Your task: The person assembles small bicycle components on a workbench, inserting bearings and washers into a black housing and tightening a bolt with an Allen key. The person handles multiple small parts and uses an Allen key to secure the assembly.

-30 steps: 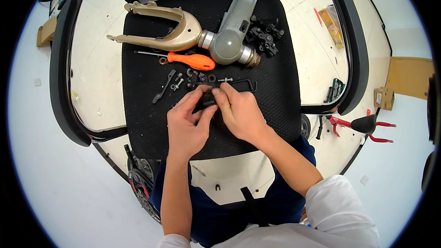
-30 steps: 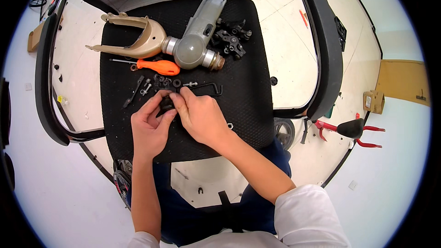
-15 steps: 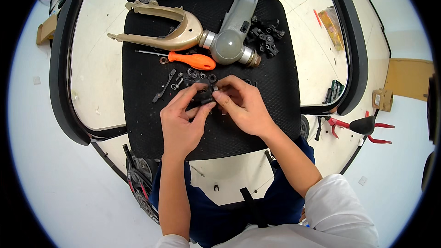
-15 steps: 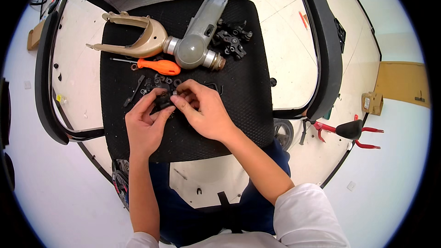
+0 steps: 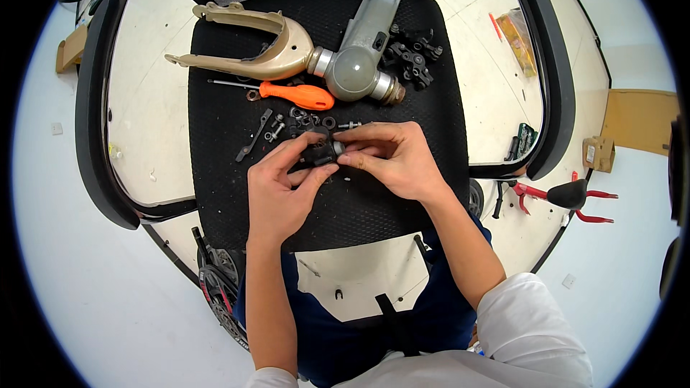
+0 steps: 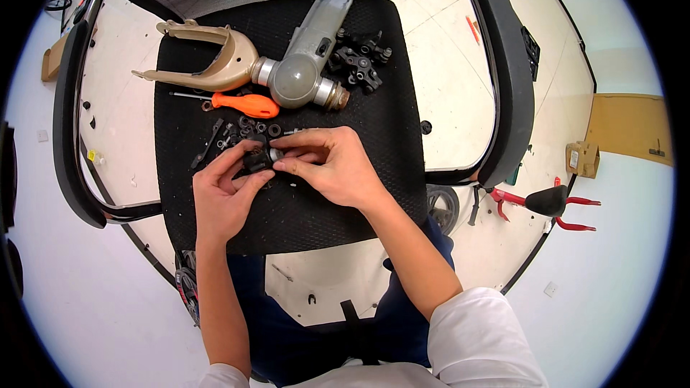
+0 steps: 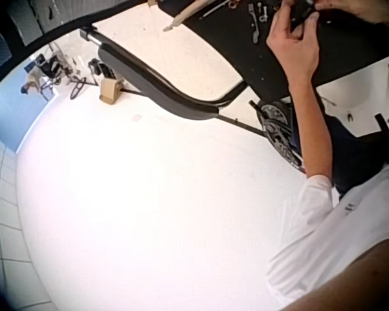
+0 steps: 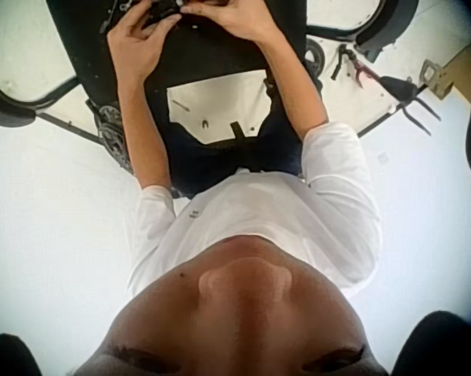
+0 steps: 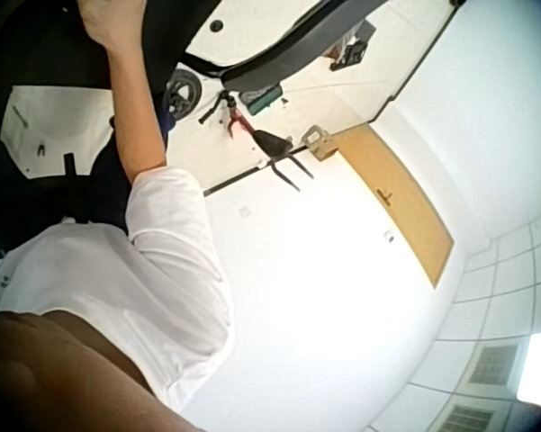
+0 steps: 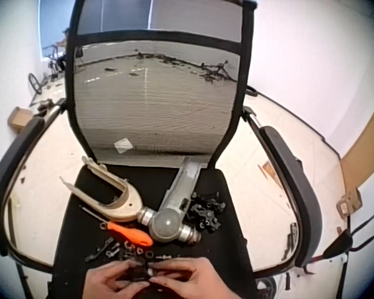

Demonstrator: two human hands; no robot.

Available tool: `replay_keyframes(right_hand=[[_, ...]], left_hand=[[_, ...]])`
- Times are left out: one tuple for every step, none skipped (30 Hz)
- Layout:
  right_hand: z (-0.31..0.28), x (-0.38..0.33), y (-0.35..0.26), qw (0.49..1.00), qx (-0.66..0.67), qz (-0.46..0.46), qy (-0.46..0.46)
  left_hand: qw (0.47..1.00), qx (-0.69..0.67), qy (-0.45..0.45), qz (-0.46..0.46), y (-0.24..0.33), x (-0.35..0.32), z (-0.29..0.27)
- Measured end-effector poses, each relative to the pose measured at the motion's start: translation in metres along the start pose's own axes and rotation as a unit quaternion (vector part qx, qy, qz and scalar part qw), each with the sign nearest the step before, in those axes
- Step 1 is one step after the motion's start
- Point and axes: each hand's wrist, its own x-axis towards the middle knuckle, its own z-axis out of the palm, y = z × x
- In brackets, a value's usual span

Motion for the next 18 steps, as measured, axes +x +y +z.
replay_keyframes(right_hand=[[-0.001, 0.0, 0.001, 1.0, 0.006, -0.001, -0.002], [-0.001, 0.0, 0.0, 1.0, 0.005, -0.003, -0.007], [-0.001, 0.0, -0.001, 1.0, 0.004, -0.004, -0.012], [-0.002, 0.0, -0.001, 1.0, 0.003, -0.006, -0.017], [-0.003, 0.0, -0.001, 1.0, -0.002, -0.012, -0.02], [-0.003, -0.001, -0.001, 1.0, -0.007, -0.017, -0.023], [-0.003, -0.001, -0.001, 0.999, -0.012, -0.023, -0.027], [-0.004, -0.001, -0.001, 0.999, -0.015, -0.022, -0.027], [-0.005, -0.001, -0.002, 0.999, -0.019, -0.022, -0.027], [-0.005, -0.001, -0.003, 0.999, -0.023, -0.021, -0.027], [-0.006, -0.002, -0.003, 0.999, -0.019, -0.022, -0.031], [-0.008, -0.003, -0.004, 0.999, -0.015, -0.022, -0.034], [-0.008, -0.003, -0.005, 0.999, -0.011, -0.023, -0.037], [-0.008, -0.003, -0.005, 0.999, -0.015, -0.028, -0.038], [-0.008, -0.003, -0.005, 0.998, -0.019, -0.034, -0.039], [-0.008, -0.002, -0.006, 0.998, -0.023, -0.039, -0.041], [-0.007, -0.002, -0.006, 0.997, -0.038, -0.05, -0.041], [-0.007, -0.002, -0.007, 0.996, -0.052, -0.061, -0.041]], left_hand=[[1.0, 0.006, -0.005, -0.007, 0.0, 0.0, -0.001], [1.0, 0.011, -0.009, -0.015, 0.0, -0.001, -0.002], [0.999, 0.017, -0.014, -0.022, 0.0, -0.001, -0.003], [0.999, 0.014, -0.02, -0.028, 0.001, -0.001, -0.003], [0.999, 0.01, -0.026, -0.034, 0.002, -0.001, -0.003], [0.999, 0.006, -0.032, -0.039, 0.003, -0.001, -0.003], [0.998, -0.008, -0.038, -0.054, 0.003, -0.001, -0.004], [0.996, -0.022, -0.043, -0.069, 0.002, -0.001, -0.006], [0.995, -0.036, -0.049, -0.084, 0.001, -0.001, -0.006], [0.993, -0.049, -0.053, -0.097, 0.002, -0.001, -0.007], [0.99, -0.062, -0.058, -0.11, 0.004, -0.001, -0.007], [0.988, -0.074, -0.063, -0.123, 0.005, -0.002, -0.007], [0.987, -0.081, -0.063, -0.123, 0.005, -0.001, -0.008], [0.986, -0.088, -0.064, -0.124, 0.004, -0.001, -0.009], [0.986, -0.095, -0.064, -0.124, 0.004, -0.001, -0.01], [0.985, -0.094, -0.066, -0.128, 0.003, -0.001, -0.012], [0.985, -0.094, -0.067, -0.131, 0.003, -0.001, -0.013], [0.984, -0.093, -0.068, -0.134, 0.002, -0.002, -0.014]])
